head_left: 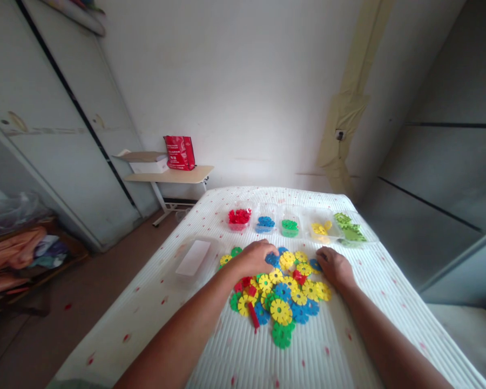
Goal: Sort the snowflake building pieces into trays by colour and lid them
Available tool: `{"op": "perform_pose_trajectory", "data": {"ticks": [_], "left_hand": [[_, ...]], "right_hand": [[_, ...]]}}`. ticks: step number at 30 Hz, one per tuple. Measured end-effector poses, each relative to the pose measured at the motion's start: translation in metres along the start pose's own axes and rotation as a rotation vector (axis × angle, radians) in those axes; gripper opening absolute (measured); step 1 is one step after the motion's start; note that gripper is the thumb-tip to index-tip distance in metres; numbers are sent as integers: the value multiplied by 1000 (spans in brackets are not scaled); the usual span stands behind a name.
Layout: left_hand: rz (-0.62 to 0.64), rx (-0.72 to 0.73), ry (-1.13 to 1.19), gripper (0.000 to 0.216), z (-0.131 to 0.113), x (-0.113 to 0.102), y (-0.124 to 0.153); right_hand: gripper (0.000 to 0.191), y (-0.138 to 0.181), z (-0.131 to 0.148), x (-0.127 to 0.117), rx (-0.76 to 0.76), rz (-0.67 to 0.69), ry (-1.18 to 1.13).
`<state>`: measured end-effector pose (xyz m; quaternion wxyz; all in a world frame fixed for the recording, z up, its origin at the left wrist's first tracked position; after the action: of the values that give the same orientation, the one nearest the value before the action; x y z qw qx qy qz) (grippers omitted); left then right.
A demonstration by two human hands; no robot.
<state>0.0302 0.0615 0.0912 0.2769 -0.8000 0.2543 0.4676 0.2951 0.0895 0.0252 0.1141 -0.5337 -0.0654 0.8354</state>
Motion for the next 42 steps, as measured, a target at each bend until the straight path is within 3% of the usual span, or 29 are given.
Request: {"op": "perform_pose_trajectory", "data": {"ticks": [7, 12, 16, 22, 27, 35, 42], "left_hand": [[-309, -290, -208, 42, 37, -47, -60], [-369, -347, -257, 43, 42, -44, -74], [-397, -306, -232, 30, 30, -27, -42], [-439, -254, -171, 24, 2, 2, 36], [-360, -311, -219, 29, -5, 28, 80], [-354, -328, -405, 35, -9, 55, 97], [-445, -309, -470, 36, -6, 61, 98]], "right_hand": [[18, 0, 0, -1, 5, 3, 14], [18, 0, -1, -1, 4, 5, -23], [19, -1, -2, 0, -1, 5, -26], [18, -2, -1, -1, 9, 15, -16], [19, 0, 1, -4, 38, 23, -31], [25, 0, 25, -11, -10, 95, 16], [42, -3, 52, -4, -67, 218, 252]]}}
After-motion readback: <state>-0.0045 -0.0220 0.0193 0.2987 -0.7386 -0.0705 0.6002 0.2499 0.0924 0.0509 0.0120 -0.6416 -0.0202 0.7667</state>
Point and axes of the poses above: each hand's wrist, its own y-axis away from the middle knuckle, its own x-axis out of the palm, z = x × y, the point moved 2 cm from there along -y, towards the middle knuckle, and after that the axes turned 13 degrees about x, right-handed, at the moved point
